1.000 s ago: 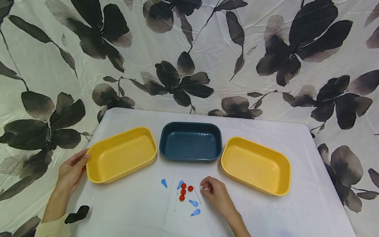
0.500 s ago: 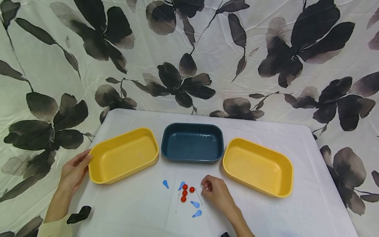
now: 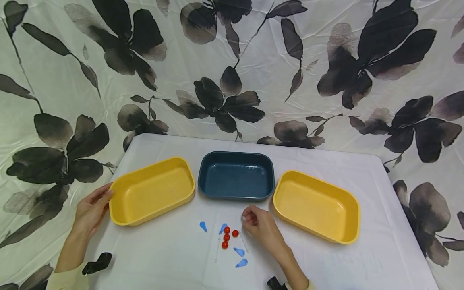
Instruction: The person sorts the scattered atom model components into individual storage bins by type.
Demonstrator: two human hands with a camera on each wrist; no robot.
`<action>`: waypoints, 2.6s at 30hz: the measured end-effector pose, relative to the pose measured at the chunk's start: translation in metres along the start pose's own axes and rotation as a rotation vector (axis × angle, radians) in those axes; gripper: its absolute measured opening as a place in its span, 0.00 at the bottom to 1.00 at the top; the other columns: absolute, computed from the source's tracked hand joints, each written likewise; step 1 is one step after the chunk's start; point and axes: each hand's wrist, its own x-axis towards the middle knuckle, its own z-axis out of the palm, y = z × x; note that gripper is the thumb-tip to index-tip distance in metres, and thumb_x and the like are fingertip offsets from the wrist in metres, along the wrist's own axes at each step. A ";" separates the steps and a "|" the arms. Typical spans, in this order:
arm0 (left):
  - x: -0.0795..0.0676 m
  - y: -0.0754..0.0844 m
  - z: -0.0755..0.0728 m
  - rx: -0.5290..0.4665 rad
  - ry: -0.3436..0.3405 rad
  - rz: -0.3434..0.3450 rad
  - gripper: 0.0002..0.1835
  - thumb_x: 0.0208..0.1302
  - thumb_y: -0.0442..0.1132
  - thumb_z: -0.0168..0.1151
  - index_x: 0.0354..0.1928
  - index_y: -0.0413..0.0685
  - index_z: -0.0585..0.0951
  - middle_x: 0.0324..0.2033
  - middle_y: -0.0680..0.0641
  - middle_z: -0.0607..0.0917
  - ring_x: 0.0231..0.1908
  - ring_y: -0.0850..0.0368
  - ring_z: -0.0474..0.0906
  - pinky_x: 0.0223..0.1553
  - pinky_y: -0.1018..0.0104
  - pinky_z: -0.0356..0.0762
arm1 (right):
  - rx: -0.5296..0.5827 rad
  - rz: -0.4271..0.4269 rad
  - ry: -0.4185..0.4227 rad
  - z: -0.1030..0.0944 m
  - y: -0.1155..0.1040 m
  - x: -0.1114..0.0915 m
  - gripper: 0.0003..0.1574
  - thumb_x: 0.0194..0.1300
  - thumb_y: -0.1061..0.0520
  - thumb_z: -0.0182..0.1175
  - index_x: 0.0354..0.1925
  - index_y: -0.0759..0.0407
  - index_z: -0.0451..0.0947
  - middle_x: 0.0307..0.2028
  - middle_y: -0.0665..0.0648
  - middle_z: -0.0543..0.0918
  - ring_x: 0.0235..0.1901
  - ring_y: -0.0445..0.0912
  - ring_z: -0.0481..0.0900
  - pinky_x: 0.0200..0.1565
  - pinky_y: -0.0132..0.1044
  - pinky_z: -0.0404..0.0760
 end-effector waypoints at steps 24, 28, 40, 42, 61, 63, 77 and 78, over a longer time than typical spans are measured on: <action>0.002 -0.002 -0.001 0.015 0.005 -0.021 0.33 0.72 0.46 0.65 0.76 0.48 0.69 0.51 0.60 0.74 0.46 0.69 0.76 0.42 0.84 0.78 | 0.096 -0.117 0.026 -0.007 -0.022 0.027 0.07 0.64 0.69 0.68 0.42 0.63 0.83 0.34 0.51 0.83 0.35 0.44 0.79 0.43 0.31 0.84; 0.002 -0.002 0.000 0.020 0.009 -0.019 0.33 0.73 0.46 0.64 0.76 0.48 0.69 0.51 0.59 0.74 0.47 0.68 0.76 0.43 0.84 0.78 | 0.132 -0.096 0.020 -0.007 -0.027 0.032 0.08 0.65 0.67 0.68 0.43 0.64 0.83 0.35 0.53 0.83 0.36 0.45 0.80 0.44 0.31 0.83; 0.004 -0.003 -0.001 0.005 0.002 -0.002 0.33 0.72 0.46 0.65 0.75 0.46 0.69 0.52 0.60 0.74 0.48 0.69 0.76 0.43 0.84 0.77 | 0.163 -0.060 0.015 -0.004 -0.040 0.047 0.06 0.66 0.64 0.69 0.42 0.62 0.83 0.34 0.53 0.83 0.35 0.45 0.80 0.40 0.28 0.82; 0.004 -0.003 -0.001 -0.002 0.002 -0.002 0.33 0.72 0.46 0.65 0.75 0.46 0.69 0.52 0.60 0.74 0.47 0.69 0.76 0.43 0.83 0.78 | 0.172 -0.049 0.010 -0.003 -0.042 0.050 0.06 0.66 0.63 0.69 0.42 0.62 0.83 0.34 0.54 0.83 0.36 0.46 0.80 0.40 0.28 0.81; 0.002 0.000 -0.001 -0.026 -0.005 0.003 0.32 0.72 0.45 0.65 0.75 0.46 0.70 0.50 0.59 0.75 0.45 0.70 0.77 0.43 0.83 0.78 | 0.333 -0.032 -0.010 0.011 -0.057 0.076 0.09 0.67 0.64 0.68 0.45 0.64 0.82 0.37 0.59 0.85 0.36 0.53 0.85 0.40 0.33 0.86; 0.002 -0.001 -0.001 -0.021 -0.006 0.003 0.33 0.72 0.46 0.65 0.75 0.46 0.70 0.50 0.59 0.74 0.45 0.70 0.77 0.43 0.83 0.78 | 0.352 -0.028 -0.015 0.013 -0.059 0.079 0.10 0.67 0.63 0.68 0.46 0.65 0.82 0.37 0.60 0.85 0.37 0.55 0.86 0.41 0.35 0.87; 0.002 -0.002 -0.002 -0.033 -0.009 0.012 0.33 0.71 0.45 0.66 0.75 0.45 0.70 0.50 0.57 0.74 0.44 0.70 0.77 0.44 0.83 0.78 | 0.449 -0.046 -0.040 0.025 -0.078 0.095 0.12 0.68 0.63 0.67 0.48 0.68 0.81 0.39 0.61 0.85 0.37 0.52 0.86 0.42 0.39 0.88; 0.002 -0.002 -0.002 -0.035 -0.010 0.014 0.33 0.72 0.45 0.66 0.75 0.45 0.70 0.50 0.57 0.74 0.44 0.70 0.78 0.44 0.82 0.78 | 0.452 -0.043 -0.039 0.026 -0.079 0.096 0.12 0.69 0.63 0.67 0.48 0.68 0.81 0.39 0.61 0.85 0.36 0.51 0.86 0.42 0.39 0.88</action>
